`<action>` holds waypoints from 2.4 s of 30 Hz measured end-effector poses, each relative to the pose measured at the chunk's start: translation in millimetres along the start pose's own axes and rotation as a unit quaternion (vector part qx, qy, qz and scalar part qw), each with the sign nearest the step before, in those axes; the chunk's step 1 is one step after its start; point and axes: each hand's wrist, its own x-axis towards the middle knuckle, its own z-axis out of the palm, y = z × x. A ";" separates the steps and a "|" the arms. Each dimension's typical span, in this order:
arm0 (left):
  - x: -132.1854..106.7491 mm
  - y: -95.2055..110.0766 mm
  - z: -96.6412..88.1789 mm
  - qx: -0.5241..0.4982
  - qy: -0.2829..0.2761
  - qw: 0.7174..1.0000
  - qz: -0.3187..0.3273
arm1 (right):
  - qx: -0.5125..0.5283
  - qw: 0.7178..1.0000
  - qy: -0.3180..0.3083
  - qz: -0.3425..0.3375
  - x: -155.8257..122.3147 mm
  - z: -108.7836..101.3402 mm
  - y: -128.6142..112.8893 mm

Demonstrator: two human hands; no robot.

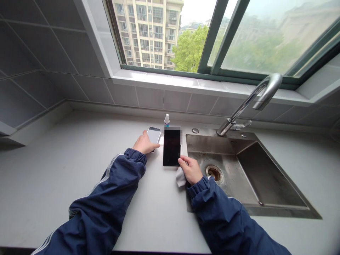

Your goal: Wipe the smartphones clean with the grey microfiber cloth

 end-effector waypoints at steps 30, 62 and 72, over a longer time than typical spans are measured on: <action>-45.9 -33.8 1.7 -0.685 -0.219 0.695 -0.006 | -0.023 0.993 -0.040 0.112 43.7 4.2 22.8; -107.6 9.6 64.6 -0.701 -0.326 0.634 -0.017 | 0.276 0.948 0.103 0.120 13.2 -36.2 -7.3; -108.2 11.2 62.4 -0.670 -0.366 0.644 -0.050 | 0.298 0.916 0.269 -0.009 15.6 -34.4 -17.6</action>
